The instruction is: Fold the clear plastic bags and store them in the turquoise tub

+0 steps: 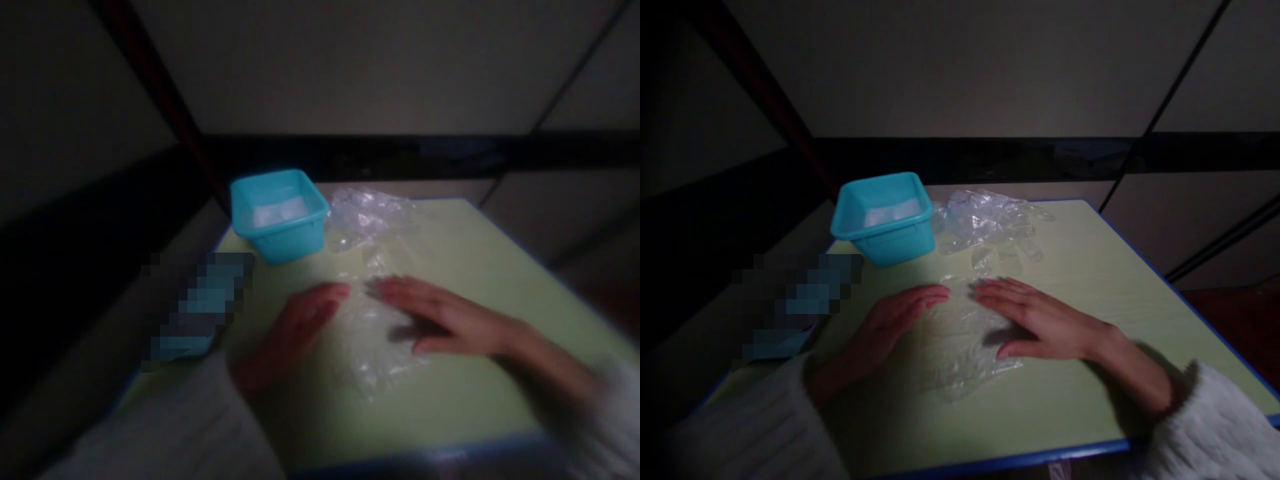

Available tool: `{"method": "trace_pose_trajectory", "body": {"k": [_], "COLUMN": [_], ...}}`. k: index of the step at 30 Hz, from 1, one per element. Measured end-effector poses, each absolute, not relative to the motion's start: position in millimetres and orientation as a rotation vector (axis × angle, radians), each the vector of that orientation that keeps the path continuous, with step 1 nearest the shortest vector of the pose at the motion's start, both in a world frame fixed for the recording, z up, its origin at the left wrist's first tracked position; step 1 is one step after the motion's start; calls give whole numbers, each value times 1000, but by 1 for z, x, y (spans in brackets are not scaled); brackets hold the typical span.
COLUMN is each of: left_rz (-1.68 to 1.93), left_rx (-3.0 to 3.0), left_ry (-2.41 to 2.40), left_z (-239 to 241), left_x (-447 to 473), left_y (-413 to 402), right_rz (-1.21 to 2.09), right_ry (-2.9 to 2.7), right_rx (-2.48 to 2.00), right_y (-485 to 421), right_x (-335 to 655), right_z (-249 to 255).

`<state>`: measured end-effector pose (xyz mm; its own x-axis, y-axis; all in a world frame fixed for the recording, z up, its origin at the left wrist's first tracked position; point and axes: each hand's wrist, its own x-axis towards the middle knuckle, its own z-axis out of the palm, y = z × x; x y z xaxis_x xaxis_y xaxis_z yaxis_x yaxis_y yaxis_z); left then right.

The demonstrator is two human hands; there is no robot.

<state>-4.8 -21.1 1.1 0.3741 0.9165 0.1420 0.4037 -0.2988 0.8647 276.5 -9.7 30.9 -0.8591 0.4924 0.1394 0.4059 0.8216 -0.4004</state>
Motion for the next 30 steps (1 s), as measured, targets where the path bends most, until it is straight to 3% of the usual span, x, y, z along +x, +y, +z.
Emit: {"method": "trace_pose_trajectory", "body": {"k": [6, 30], "left_rz": [837, 799], "left_rx": [1349, 1364], "left_ry": [1052, 1107], "left_z": [5, 8], "left_x": [3, 6], "left_y": [-15, -17], "right_rz": [650, 174], "right_ry": [-2894, -2997], "right_rx": [-643, -732], "right_y": [-32, -40], "right_x": [271, 279], "right_z": [49, 37]}}
